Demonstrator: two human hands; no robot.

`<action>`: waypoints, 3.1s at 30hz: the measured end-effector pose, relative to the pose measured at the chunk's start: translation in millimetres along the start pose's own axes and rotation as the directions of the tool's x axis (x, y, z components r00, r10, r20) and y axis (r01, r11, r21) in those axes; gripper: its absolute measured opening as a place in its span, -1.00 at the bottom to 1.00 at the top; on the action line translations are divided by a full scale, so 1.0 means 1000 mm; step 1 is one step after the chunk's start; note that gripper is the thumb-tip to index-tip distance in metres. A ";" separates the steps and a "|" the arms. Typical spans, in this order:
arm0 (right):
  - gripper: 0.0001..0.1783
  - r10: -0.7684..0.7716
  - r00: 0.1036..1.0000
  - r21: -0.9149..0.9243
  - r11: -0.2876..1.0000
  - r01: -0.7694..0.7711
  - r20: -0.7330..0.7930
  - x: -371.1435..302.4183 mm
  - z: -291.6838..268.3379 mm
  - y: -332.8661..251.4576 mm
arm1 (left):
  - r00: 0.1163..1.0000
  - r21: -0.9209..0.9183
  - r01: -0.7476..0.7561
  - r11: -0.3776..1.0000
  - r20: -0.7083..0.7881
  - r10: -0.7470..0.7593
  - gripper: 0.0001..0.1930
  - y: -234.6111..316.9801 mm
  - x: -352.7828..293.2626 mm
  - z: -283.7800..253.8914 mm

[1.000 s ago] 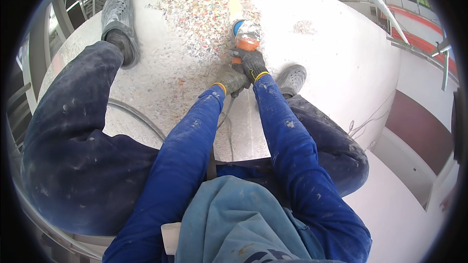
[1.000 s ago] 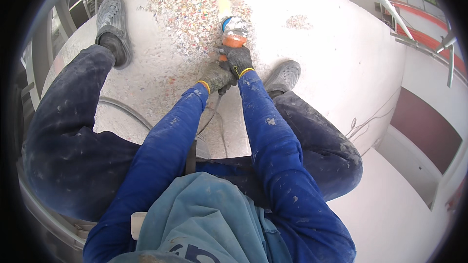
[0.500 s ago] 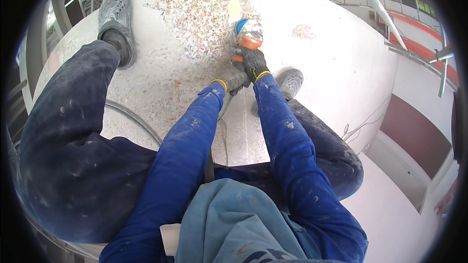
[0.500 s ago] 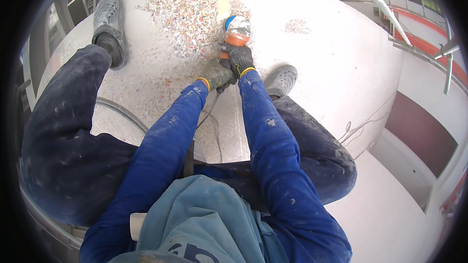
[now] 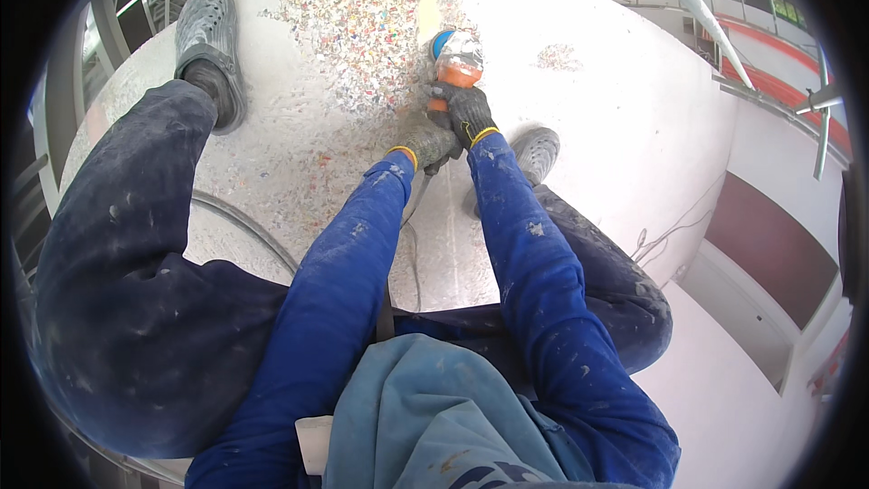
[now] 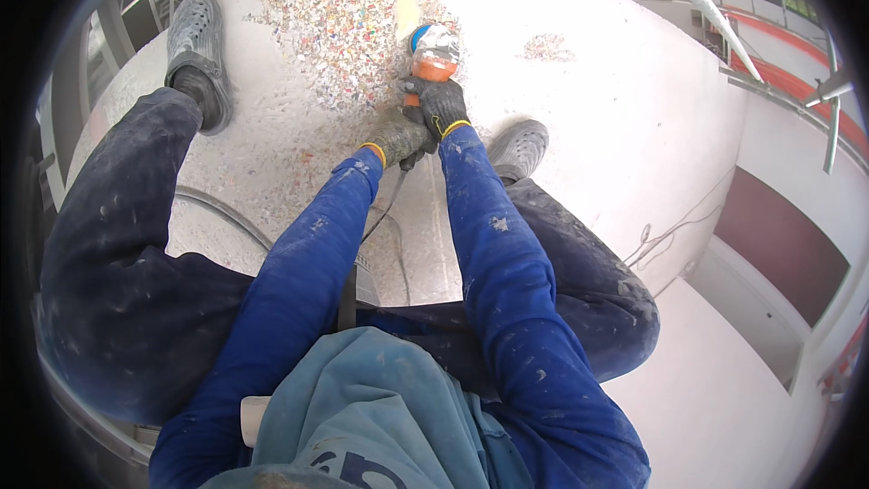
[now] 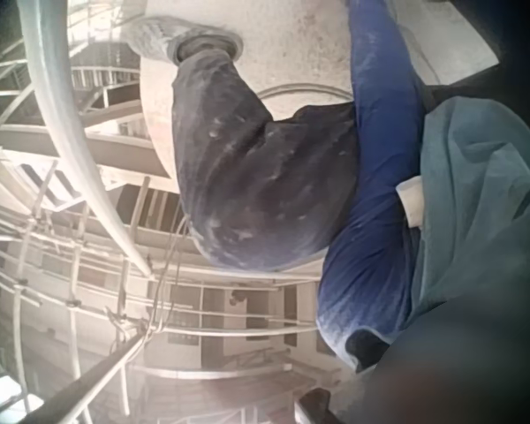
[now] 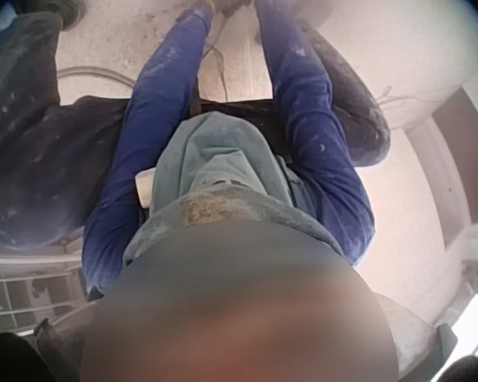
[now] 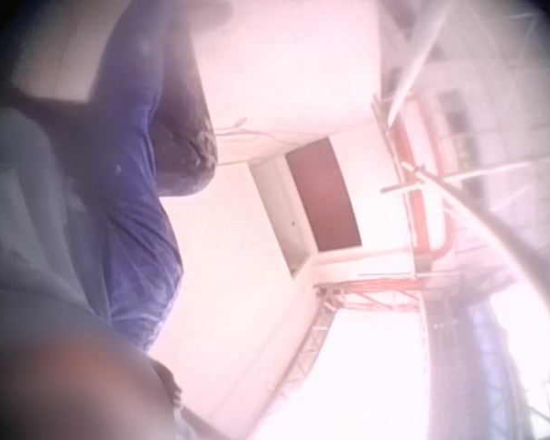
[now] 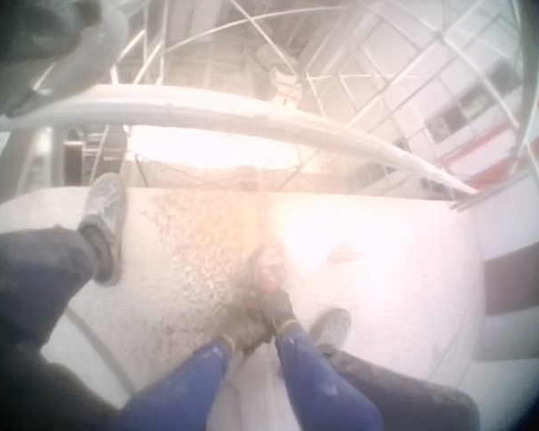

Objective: The person sits on the floor and uses an angle grinder to grind a section of the floor surface, creating dust and debris. The person repositions slightly while continuing to grind the same area.

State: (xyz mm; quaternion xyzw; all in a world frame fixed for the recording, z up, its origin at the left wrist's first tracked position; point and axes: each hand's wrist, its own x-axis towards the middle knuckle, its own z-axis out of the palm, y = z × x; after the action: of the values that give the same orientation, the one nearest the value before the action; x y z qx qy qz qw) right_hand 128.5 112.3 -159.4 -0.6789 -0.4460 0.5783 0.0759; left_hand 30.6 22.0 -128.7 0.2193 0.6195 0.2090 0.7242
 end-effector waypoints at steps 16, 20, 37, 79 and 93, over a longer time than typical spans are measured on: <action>-0.54 0.068 0.997 0.045 0.997 -0.069 0.033 -0.014 -0.006 -0.007 | 0.998 -0.029 0.015 0.999 0.055 -0.013 -0.89 -0.002 -0.001 0.006; -0.43 0.096 0.995 0.102 0.990 -0.096 0.010 -0.002 0.009 -0.009 | 0.999 0.090 -0.008 0.996 0.046 0.004 -0.85 -0.001 0.003 -0.009; -0.37 0.118 0.992 0.073 0.990 -0.121 0.043 -0.020 0.020 -0.034 | 0.998 0.140 -0.052 0.989 0.037 0.047 -0.85 -0.002 -0.006 -0.016; -0.42 0.058 0.995 -0.059 0.997 -0.054 0.075 -0.018 0.018 -0.006 | 0.998 0.015 -0.067 0.998 0.017 0.067 -0.86 -0.024 -0.005 -0.003; -0.45 0.066 0.997 -0.051 0.997 -0.064 0.026 -0.028 0.003 0.007 | 0.995 0.037 -0.013 0.999 0.098 0.009 -0.86 -0.018 -0.014 0.010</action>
State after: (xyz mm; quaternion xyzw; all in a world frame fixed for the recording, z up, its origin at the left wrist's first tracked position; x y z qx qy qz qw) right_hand 132.1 87.4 -144.6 -0.6866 -0.4392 0.5784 0.0336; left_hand 39.2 -1.2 -126.1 0.2463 0.5859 0.1901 0.7482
